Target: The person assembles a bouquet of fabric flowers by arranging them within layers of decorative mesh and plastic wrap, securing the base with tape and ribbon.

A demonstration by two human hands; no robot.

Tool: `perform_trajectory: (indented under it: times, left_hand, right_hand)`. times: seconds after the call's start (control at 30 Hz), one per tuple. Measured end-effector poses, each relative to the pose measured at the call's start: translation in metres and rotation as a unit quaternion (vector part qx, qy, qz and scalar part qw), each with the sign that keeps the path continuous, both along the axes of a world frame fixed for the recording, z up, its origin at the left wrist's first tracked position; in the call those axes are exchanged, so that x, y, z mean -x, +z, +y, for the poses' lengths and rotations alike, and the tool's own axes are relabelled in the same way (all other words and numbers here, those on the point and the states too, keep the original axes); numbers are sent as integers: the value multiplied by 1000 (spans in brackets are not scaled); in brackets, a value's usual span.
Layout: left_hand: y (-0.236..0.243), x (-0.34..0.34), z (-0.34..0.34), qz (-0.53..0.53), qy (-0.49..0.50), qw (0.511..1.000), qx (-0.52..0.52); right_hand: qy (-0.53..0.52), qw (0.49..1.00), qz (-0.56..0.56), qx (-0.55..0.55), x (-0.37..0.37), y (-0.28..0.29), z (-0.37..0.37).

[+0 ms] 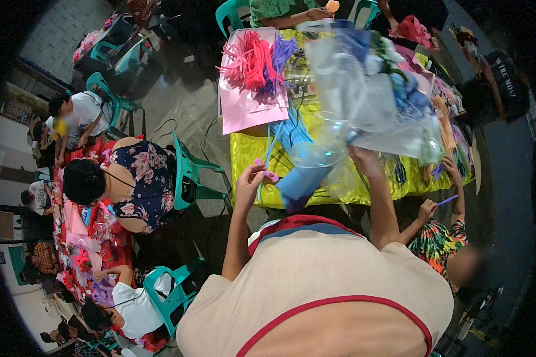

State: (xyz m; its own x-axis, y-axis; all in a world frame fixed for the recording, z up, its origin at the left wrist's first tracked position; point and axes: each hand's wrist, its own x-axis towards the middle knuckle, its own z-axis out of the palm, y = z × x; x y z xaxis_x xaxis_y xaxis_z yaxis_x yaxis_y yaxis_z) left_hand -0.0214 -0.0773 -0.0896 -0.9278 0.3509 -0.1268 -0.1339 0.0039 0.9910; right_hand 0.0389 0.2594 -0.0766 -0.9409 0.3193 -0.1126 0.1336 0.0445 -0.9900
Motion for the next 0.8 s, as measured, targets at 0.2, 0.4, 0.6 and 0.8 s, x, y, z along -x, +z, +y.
perform_trajectory:
  times: [0.2, 0.4, 0.6, 0.8]
  left_hand:
    - [-5, 6, -26, -32, 121, 992, -21]
    - [-10, -1, -60, -87, 304, 948, -46]
    - [-21, -24, -87, -155, 311, 937, -6]
    - [-27, -38, -92, -182, 280, 942, 35]
  right_hand:
    - [128, 949, 51, 283, 76, 27, -113]
    - [188, 952, -4, 241, 166, 13, -140]
    - [193, 952, 12, 238, 198, -10, -169]
    - [141, 955, -15, 262, 213, -54, -165]
